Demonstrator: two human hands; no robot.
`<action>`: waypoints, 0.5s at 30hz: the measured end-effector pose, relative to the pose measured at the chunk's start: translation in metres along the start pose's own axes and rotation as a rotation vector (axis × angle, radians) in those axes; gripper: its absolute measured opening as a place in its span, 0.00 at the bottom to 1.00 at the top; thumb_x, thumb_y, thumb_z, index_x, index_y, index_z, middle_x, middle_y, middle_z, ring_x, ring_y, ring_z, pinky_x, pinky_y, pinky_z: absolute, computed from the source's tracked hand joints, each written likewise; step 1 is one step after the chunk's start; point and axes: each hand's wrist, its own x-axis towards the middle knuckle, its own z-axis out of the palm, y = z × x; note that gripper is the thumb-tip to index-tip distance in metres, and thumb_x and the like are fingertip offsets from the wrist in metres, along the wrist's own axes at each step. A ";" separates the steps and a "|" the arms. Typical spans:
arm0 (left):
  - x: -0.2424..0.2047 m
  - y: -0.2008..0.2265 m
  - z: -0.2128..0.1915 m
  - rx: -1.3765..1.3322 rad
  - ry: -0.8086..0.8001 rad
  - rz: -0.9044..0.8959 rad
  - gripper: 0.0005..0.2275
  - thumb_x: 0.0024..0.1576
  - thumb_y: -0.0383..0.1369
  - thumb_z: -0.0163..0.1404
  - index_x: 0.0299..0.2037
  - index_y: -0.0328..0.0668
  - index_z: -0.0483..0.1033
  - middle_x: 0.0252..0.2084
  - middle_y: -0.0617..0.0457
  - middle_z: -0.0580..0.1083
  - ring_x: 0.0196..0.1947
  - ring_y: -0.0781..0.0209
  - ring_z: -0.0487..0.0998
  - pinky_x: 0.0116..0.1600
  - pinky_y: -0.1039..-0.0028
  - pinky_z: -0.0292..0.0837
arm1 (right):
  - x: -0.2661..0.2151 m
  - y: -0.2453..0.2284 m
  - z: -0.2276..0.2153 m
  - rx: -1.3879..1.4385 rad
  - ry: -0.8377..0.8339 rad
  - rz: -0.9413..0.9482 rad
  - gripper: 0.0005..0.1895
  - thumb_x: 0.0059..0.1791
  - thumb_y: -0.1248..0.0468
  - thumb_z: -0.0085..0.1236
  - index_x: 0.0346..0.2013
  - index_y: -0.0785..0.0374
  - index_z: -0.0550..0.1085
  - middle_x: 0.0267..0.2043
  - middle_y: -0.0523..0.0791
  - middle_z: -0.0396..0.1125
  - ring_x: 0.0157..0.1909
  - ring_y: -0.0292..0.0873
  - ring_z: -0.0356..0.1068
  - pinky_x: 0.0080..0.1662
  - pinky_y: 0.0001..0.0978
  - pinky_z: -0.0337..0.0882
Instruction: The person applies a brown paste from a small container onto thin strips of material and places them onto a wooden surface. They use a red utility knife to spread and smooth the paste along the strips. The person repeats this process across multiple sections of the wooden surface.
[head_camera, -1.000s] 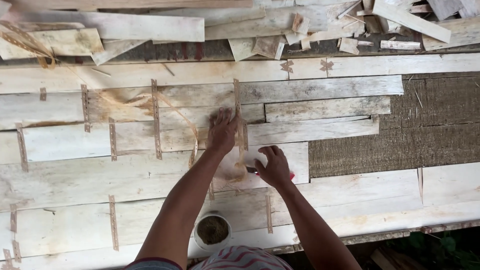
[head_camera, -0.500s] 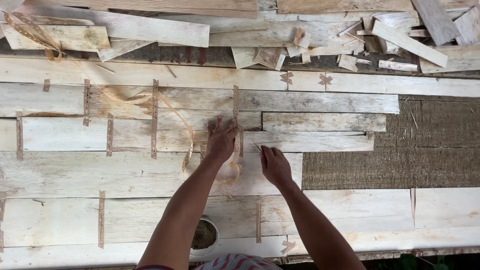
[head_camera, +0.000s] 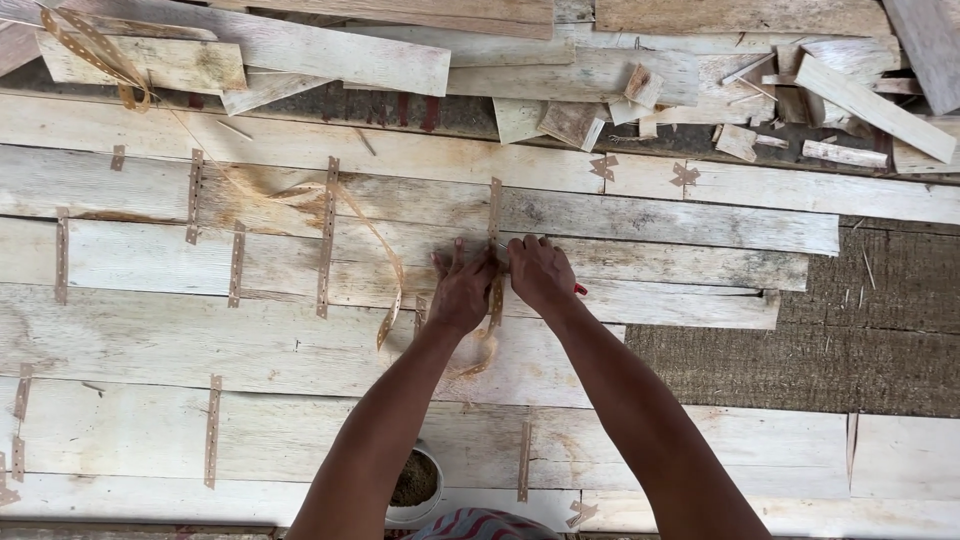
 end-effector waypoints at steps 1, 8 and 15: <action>0.000 0.001 0.000 -0.004 0.000 0.002 0.17 0.65 0.36 0.45 0.64 0.63 0.71 0.74 0.65 0.62 0.77 0.35 0.49 0.72 0.25 0.45 | -0.003 0.003 0.002 -0.003 -0.001 0.003 0.08 0.59 0.57 0.40 0.43 0.54 0.67 0.40 0.47 0.65 0.47 0.54 0.72 0.43 0.49 0.73; 0.001 -0.006 0.004 -0.064 0.006 0.000 0.15 0.66 0.34 0.45 0.61 0.64 0.74 0.73 0.64 0.64 0.78 0.37 0.47 0.73 0.26 0.42 | -0.018 0.017 0.015 -0.081 0.006 0.083 0.11 0.57 0.54 0.40 0.40 0.54 0.68 0.38 0.45 0.66 0.46 0.52 0.73 0.43 0.48 0.75; -0.001 -0.025 0.017 -0.160 -0.013 0.034 0.17 0.67 0.30 0.46 0.65 0.56 0.72 0.75 0.58 0.61 0.79 0.38 0.43 0.77 0.31 0.37 | -0.051 0.001 -0.010 -0.007 0.078 0.131 0.12 0.58 0.53 0.41 0.46 0.55 0.69 0.42 0.47 0.64 0.49 0.54 0.71 0.45 0.50 0.74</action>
